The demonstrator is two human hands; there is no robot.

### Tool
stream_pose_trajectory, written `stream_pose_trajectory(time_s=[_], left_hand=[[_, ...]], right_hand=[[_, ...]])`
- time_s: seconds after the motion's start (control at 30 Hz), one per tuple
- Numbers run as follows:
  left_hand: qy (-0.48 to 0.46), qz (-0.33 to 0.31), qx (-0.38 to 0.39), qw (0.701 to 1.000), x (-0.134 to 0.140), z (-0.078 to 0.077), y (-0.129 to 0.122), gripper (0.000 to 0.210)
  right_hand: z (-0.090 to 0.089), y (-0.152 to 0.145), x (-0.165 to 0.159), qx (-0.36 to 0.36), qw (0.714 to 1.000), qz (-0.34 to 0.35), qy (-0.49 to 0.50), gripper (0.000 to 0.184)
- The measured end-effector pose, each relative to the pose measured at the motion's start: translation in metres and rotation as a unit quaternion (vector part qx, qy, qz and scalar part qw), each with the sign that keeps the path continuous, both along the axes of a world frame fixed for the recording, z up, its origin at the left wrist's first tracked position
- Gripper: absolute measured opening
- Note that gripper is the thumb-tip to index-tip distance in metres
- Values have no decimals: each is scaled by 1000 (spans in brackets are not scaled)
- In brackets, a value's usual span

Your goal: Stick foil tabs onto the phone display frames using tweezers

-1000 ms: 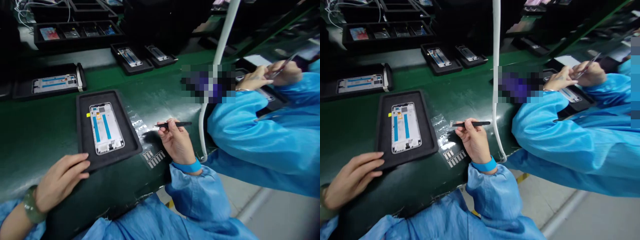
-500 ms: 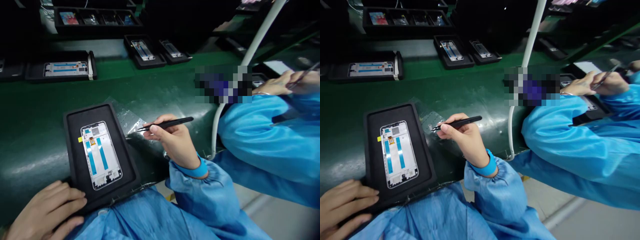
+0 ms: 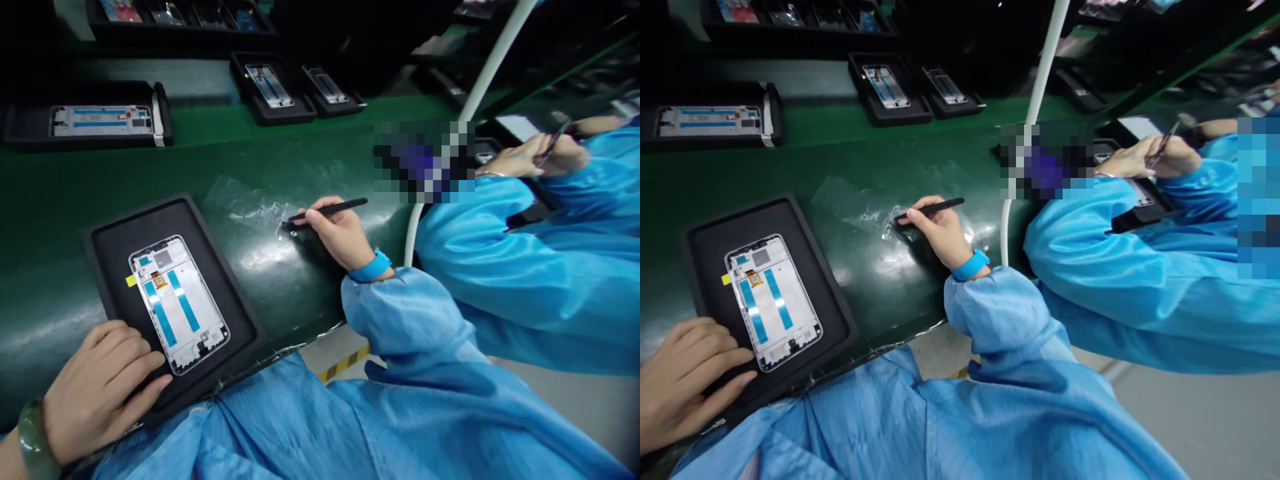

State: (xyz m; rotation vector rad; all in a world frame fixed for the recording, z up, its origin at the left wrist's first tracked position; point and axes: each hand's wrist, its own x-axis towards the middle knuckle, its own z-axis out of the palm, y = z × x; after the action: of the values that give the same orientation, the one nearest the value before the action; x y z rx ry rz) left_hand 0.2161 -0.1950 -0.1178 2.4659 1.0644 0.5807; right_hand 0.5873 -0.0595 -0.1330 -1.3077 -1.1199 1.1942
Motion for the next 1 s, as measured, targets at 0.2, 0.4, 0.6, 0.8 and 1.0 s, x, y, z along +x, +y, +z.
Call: stream_pose_trajectory(time_s=[0.2,0.4,0.6,0.8,1.0], left_hand=[[-22,135,28,990,-5,3,25,40],[38,196,44,979,-6,-4,71,20],[-88,237,-46,966,12,9,77,12],[-120,239,-97,959,12,14,76,10],[-64,201,-103,972,5,16,74,13]], right_hand=[[40,11,-30,32,998,-27,40,26],[58,-13,-124,-61,984,90,139,31],[36,-14,-182,-112,952,191,214,30],[37,-12,-185,-72,958,222,167,29],[36,3,-180,-13,954,277,117,26]])
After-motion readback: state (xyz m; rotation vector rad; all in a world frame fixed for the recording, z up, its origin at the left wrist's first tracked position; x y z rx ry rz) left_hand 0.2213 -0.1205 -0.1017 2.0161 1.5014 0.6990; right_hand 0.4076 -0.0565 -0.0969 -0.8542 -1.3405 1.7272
